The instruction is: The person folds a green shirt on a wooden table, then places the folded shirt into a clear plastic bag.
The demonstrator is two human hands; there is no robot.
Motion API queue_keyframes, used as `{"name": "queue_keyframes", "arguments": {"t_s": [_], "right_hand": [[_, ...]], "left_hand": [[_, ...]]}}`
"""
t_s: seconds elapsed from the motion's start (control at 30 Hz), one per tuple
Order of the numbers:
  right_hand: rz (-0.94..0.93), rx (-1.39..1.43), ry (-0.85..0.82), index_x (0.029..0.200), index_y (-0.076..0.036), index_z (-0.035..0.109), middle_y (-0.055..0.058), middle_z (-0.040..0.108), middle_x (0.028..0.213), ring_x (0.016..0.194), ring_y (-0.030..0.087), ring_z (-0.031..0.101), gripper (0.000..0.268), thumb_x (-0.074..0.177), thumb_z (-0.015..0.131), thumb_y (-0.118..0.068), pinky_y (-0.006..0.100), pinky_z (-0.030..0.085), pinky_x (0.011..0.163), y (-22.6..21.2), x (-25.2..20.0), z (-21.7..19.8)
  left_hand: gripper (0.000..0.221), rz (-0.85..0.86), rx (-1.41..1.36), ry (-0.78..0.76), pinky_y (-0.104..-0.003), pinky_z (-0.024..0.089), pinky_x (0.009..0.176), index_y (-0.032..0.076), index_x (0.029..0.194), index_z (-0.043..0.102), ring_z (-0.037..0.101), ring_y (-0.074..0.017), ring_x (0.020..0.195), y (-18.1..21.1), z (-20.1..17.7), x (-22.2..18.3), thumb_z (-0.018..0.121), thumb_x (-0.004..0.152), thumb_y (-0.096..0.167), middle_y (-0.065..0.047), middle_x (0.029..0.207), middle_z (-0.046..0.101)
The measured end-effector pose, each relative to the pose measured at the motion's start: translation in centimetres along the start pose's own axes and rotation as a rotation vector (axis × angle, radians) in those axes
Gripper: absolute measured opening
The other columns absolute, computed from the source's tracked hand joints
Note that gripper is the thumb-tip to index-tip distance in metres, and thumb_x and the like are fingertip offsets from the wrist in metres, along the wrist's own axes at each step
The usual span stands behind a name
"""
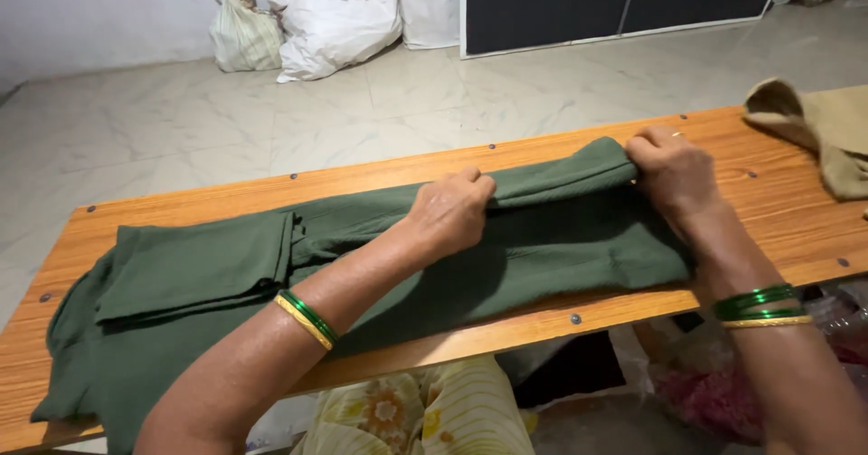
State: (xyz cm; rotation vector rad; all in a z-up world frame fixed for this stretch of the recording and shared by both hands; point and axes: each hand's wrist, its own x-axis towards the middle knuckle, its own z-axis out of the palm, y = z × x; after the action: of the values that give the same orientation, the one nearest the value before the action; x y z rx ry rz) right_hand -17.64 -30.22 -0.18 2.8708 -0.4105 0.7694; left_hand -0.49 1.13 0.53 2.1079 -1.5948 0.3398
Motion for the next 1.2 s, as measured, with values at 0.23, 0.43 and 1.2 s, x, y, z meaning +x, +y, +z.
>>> {"name": "queue_keyframes", "arguments": {"t_s": [0.23, 0.43, 1.2], "right_hand": [[-0.083, -0.410, 0.098, 0.083, -0.032, 0.073, 0.005, 0.072, 0.108, 0.094, 0.029, 0.071, 0.027, 0.060, 0.074, -0.017, 0.044, 0.059, 0.073, 3.3, -1.4, 2.0], [0.194, 0.096, 0.039, 0.122, -0.022, 0.066, -0.001, 0.060, 0.140, 0.122, 0.021, 0.057, 0.021, 0.107, 0.052, -0.018, 0.039, 0.048, 0.106, 2.3, -4.2, 2.8], [0.565, 0.239, -0.458, 0.129, 0.004, 0.065, 0.029, 0.068, 0.122, 0.111, 0.042, 0.068, 0.087, 0.069, 0.086, -0.054, 0.049, 0.053, 0.094, 1.5, 2.8, 3.1]], "left_hand": [[0.016, 0.167, 0.019, -0.161, -0.049, 0.051, 0.076, 0.006, 0.091, 0.067, 0.062, -0.0381, 0.097, 1.0, 0.4, -3.5, 0.066, 0.075, 0.008, -0.014, 0.101, 0.062], [0.008, 0.366, 0.226, 0.229, -0.039, 0.046, 0.081, 0.007, 0.095, 0.068, 0.059, -0.0250, 0.102, 0.8, 0.5, -5.6, 0.066, 0.088, 0.009, -0.014, 0.113, 0.063], [0.069, 0.086, 0.182, -0.178, -0.065, 0.032, 0.101, 0.000, 0.134, 0.053, 0.038, -0.0502, 0.134, 4.3, -5.4, -12.2, 0.067, 0.084, 0.046, -0.036, 0.142, 0.043]]}}
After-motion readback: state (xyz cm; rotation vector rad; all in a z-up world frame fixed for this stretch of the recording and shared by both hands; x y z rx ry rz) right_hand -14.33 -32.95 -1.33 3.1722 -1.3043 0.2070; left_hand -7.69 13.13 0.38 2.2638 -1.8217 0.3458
